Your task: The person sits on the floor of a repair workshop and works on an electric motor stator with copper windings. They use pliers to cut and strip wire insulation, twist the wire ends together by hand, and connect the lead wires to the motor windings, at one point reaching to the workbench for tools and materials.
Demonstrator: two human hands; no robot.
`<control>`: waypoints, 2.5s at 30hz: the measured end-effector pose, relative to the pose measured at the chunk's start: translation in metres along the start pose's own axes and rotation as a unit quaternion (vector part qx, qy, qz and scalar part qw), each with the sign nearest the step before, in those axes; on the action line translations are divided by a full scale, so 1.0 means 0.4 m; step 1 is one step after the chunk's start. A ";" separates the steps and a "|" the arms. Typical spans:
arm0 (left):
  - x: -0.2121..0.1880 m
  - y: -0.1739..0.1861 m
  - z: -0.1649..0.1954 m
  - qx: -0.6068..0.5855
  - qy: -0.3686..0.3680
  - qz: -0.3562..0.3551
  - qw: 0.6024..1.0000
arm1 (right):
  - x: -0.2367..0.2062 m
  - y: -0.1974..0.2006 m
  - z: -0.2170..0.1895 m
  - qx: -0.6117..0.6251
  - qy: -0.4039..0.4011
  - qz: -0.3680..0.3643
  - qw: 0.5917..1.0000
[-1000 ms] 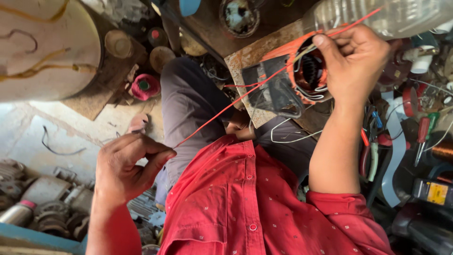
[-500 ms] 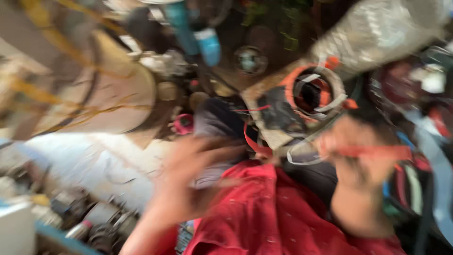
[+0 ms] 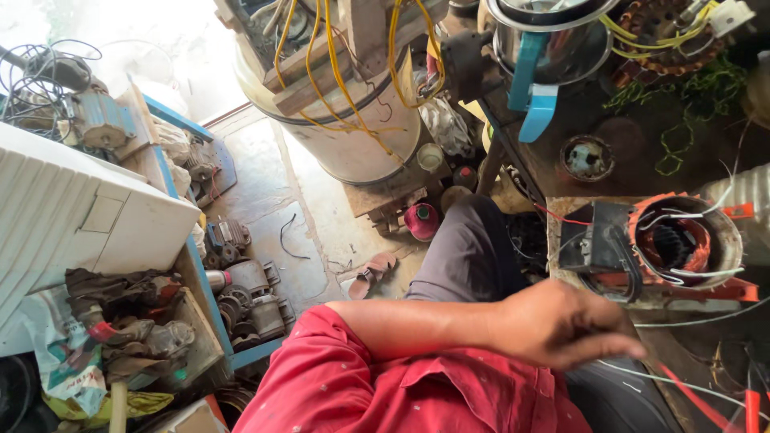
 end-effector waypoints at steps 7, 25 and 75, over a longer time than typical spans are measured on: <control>0.017 -0.094 -0.037 -0.057 0.020 -0.016 0.998 | -0.013 0.068 0.019 0.061 0.000 0.033 0.998; 0.130 -0.231 -0.260 -0.357 0.135 0.182 0.906 | -0.226 0.142 -0.131 -0.256 0.151 0.084 0.951; 0.128 -0.126 -0.145 -0.161 0.055 0.140 0.975 | -0.487 0.327 -0.116 -0.369 0.103 0.260 0.886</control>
Point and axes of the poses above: each hand's wrist, its own x-axis towards the middle knuckle, its own y-axis out of the back of the hand, z = x × y, the point moved 8 cm from there along x, towards the middle knuckle, and after that the axes turned 13 degrees about -y, right-handed, at the moved point
